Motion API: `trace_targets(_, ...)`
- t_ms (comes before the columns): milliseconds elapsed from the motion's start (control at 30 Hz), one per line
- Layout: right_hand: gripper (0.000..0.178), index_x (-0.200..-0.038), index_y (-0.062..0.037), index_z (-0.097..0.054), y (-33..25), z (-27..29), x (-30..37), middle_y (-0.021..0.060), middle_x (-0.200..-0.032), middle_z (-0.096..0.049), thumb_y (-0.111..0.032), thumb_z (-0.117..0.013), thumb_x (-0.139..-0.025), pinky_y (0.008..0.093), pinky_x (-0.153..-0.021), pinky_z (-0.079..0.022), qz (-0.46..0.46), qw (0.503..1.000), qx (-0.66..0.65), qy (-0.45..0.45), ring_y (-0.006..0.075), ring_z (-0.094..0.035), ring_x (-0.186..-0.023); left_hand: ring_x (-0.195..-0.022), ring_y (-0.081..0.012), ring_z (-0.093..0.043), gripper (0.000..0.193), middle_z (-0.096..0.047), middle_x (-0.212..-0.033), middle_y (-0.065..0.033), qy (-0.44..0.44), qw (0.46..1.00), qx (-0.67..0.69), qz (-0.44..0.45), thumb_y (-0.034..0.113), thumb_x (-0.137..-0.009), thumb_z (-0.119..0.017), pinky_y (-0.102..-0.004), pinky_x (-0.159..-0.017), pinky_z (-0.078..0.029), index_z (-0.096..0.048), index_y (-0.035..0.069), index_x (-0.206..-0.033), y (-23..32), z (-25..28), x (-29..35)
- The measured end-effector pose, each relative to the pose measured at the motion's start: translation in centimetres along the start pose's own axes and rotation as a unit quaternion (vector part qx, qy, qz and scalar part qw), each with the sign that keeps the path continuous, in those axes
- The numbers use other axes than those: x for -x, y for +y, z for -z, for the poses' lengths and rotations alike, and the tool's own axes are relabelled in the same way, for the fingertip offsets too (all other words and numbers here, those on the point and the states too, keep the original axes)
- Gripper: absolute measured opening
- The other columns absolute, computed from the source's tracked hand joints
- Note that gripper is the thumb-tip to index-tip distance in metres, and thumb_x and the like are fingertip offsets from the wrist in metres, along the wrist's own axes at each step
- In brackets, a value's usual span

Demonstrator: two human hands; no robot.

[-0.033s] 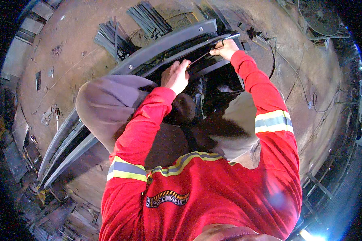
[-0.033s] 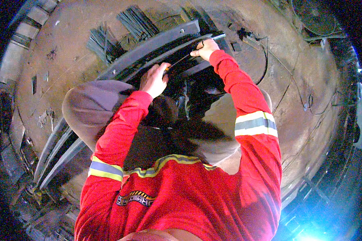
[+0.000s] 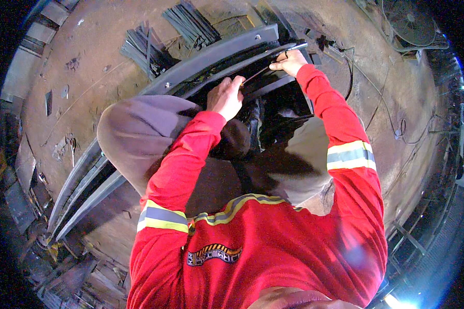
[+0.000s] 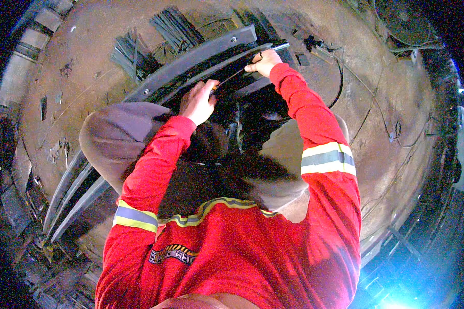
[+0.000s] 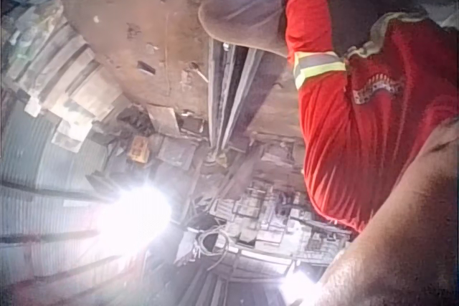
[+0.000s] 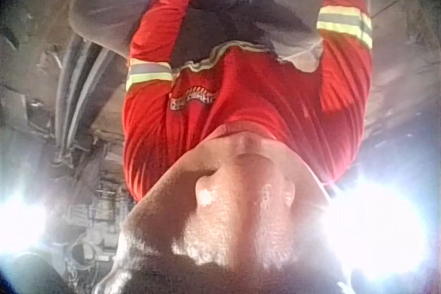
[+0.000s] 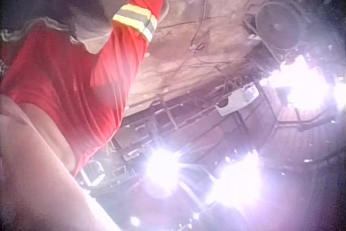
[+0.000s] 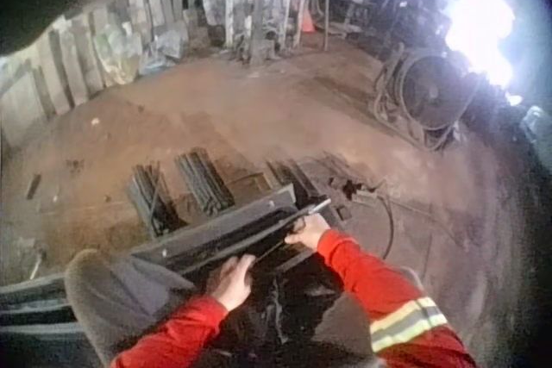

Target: The person sits cross-legged on the floor and assembles a metal frame structure. They align metal bars and use a screwdriver to tighten screws into the joints, securing the components together.

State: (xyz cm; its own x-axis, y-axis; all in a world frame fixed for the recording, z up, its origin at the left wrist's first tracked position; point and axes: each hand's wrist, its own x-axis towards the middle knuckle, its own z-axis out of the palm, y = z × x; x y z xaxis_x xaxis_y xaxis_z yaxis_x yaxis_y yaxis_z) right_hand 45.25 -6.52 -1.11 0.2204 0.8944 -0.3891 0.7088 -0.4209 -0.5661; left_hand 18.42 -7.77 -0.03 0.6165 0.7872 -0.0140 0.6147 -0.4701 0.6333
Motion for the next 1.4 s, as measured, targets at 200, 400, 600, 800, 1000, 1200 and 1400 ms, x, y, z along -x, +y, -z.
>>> trace_targets(200, 0.039, -0.088, -0.0033, -0.069, 0.9, 0.2, -0.2, 0.0135, -0.081, -0.067, -0.033, -0.077, -0.064, 0.0306, -0.074, -0.048, 0.022, 0.999, -0.026, -0.014, 0.0216, -0.064, -0.076, -0.086, -0.0351, -0.058, 0.036, -0.058, -0.093, -0.0125, 0.009, 1.0, 0.012, -0.009, 0.009, -0.074, -0.06, -0.0441, -0.07, -0.049, -0.05, 0.013, -0.107, -0.4, -0.4, 0.1)
trace_targets(400, 0.035, -0.087, -0.0033, -0.069, 0.3, 0.0, 0.0, 0.0101, -0.08, -0.068, -0.03, -0.076, -0.067, 0.0294, -0.073, -0.047, 0.013, 0.997, -0.071, -0.012, 0.0186, -0.062, -0.074, -0.086, -0.0349, -0.058, 0.035, -0.058, -0.093, -0.0123, 0.006, 1.0, 0.009, -0.003, 0.009, -0.072, -0.059, -0.0441, -0.069, -0.049, -0.05, 0.013, -0.106, -0.5, -0.4, 0.2)
trace_targets(600, 0.032, -0.082, -0.0041, -0.069, 0.5, 0.3, -0.3, 0.0082, -0.077, -0.067, -0.033, -0.076, -0.068, 0.0291, -0.07, -0.047, 0.0, 0.998, -0.059, -0.032, 0.0169, -0.061, -0.072, -0.086, -0.0355, -0.058, 0.035, -0.058, -0.092, -0.014, 0.007, 1.0, 0.015, -0.008, 0.007, -0.071, -0.059, -0.0443, -0.07, -0.049, -0.05, 0.011, -0.105, -0.1, -0.3, -0.3)
trace_targets(800, 0.034, -0.081, -0.0052, -0.07, 0.7, 0.5, -0.6, 0.0074, -0.076, -0.067, -0.037, -0.074, -0.069, 0.0301, -0.071, -0.046, 0.02, 0.999, -0.024, -0.043, 0.0174, -0.061, -0.072, -0.087, -0.0354, -0.058, 0.037, -0.058, -0.093, -0.0148, 0.018, 0.999, 0.035, -0.011, 0.005, -0.07, -0.06, -0.0435, -0.072, -0.049, -0.052, 0.01, -0.107, 0.2, 0.0, -0.3)
trace_targets(1000, 0.036, -0.083, -0.0067, -0.07, 0.8, 0.7, -0.6, 0.0095, -0.078, -0.067, -0.041, -0.072, -0.071, 0.031, -0.074, -0.046, 0.023, 0.998, -0.021, -0.045, 0.02, -0.061, -0.076, -0.086, -0.0349, -0.059, 0.039, -0.058, -0.094, -0.0147, 0.018, 0.999, 0.042, -0.013, 0.005, -0.07, -0.06, -0.0422, -0.072, -0.049, -0.053, 0.011, -0.108, 0.5, 0.3, -0.2)
trace_targets(1200, 0.035, -0.084, -0.0087, -0.071, 1.2, 0.4, -0.9, 0.0113, -0.078, -0.066, -0.042, -0.071, -0.071, 0.0318, -0.075, -0.046, 0.028, 0.999, -0.022, -0.037, 0.0223, -0.061, -0.077, -0.084, -0.0349, -0.059, 0.037, -0.059, -0.092, -0.0149, 0.02, 0.999, 0.047, -0.014, 0.006, -0.071, -0.06, -0.041, -0.071, -0.05, -0.056, 0.01, -0.107, 0.7, -0.1, -0.6)
trace_targets(1400, 0.034, -0.084, -0.0098, -0.071, 0.1, 0.7, -0.6, 0.0115, -0.078, -0.066, -0.041, -0.071, -0.071, 0.033, -0.073, -0.046, 0.013, 0.999, 0.004, -0.037, 0.0234, -0.062, -0.077, -0.088, -0.0354, -0.057, 0.039, -0.055, -0.092, -0.0167, 0.015, 0.999, 0.024, -0.031, 0.005, -0.069, -0.059, -0.0417, -0.075, -0.049, -0.057, 0.009, -0.108, 1.0, -0.1, -1.3)
